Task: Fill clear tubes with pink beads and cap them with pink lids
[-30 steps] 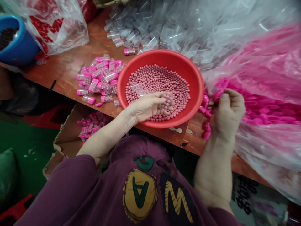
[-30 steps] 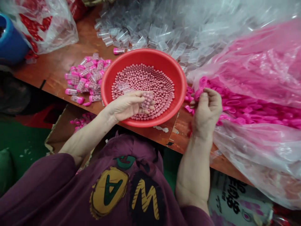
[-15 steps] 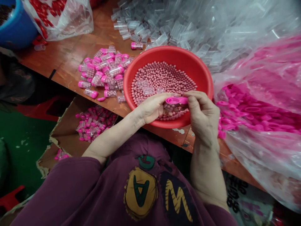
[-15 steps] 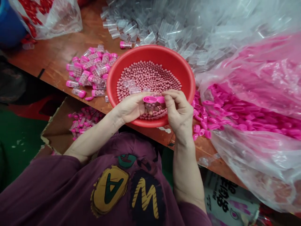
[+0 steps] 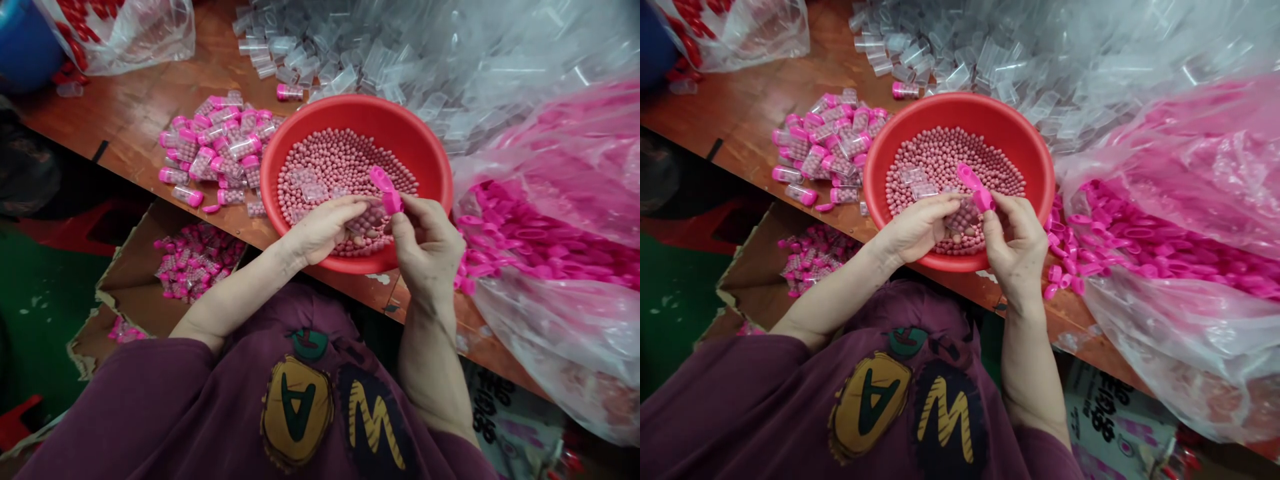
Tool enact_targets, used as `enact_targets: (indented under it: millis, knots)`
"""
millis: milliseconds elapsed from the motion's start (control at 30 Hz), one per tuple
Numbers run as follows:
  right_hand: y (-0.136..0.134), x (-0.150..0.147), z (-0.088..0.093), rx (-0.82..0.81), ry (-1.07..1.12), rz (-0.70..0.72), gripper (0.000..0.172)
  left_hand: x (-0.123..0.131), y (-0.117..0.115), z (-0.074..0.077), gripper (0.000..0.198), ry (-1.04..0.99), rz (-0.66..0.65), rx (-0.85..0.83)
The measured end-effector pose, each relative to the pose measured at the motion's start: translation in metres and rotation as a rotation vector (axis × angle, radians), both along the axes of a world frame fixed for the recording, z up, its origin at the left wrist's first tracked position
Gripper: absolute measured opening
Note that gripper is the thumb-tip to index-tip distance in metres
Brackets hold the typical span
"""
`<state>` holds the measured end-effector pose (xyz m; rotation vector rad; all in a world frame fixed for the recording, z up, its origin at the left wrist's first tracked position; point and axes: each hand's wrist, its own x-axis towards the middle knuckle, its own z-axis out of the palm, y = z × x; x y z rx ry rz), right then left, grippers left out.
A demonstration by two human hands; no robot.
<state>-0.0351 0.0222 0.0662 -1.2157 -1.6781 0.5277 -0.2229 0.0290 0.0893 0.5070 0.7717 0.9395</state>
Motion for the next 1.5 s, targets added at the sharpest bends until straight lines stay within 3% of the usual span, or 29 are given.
enact_targets:
  millis: [167, 367, 500, 600, 700, 833, 1067, 1267, 1400, 1500]
  knots:
    - [0.001, 0.006, 0.000, -0.061, 0.108, 0.050, 0.031, -0.002, -0.001, -0.005, 0.014, -0.002, -0.045, 0.016]
    - [-0.001, 0.011, 0.014, -0.068, -0.071, 0.090, 0.022, -0.001, -0.002, -0.008, 0.026, 0.061, -0.059, 0.015]
    - [0.004, 0.012, 0.011, 0.040, -0.225, -0.064, 0.025, 0.000, -0.001, -0.010, 0.022, 0.066, -0.085, 0.024]
    - [0.005, 0.009, 0.007, 0.071, -0.118, -0.140, 0.025, 0.000, 0.000, -0.011, 0.021, 0.052, -0.077, 0.044]
    - [0.001, 0.002, 0.006, -0.017, 0.013, -0.061, 0.025, 0.000, -0.001, -0.010, 0.018, 0.039, -0.052, 0.045]
    - [-0.001, -0.001, 0.008, -0.057, 0.034, 0.012, 0.023, 0.000, -0.003, -0.006, 0.020, 0.035, -0.038, 0.012]
    - [0.000, 0.001, 0.014, 0.021, -0.075, 0.046, 0.020, -0.001, -0.004, -0.001, 0.030, 0.045, -0.061, 0.014]
    - [0.000, 0.013, 0.027, -0.001, -0.224, 0.168, 0.022, 0.000, -0.008, -0.004, 0.024, 0.103, -0.051, 0.064]
    - [-0.001, 0.013, 0.028, -0.049, -0.186, 0.123, 0.028, 0.002, -0.010, -0.002, 0.022, 0.145, -0.073, 0.138]
    - [-0.003, 0.006, 0.022, 0.011, -0.216, 0.114, 0.031, 0.004, -0.012, -0.003, 0.019, 0.187, -0.052, 0.171]
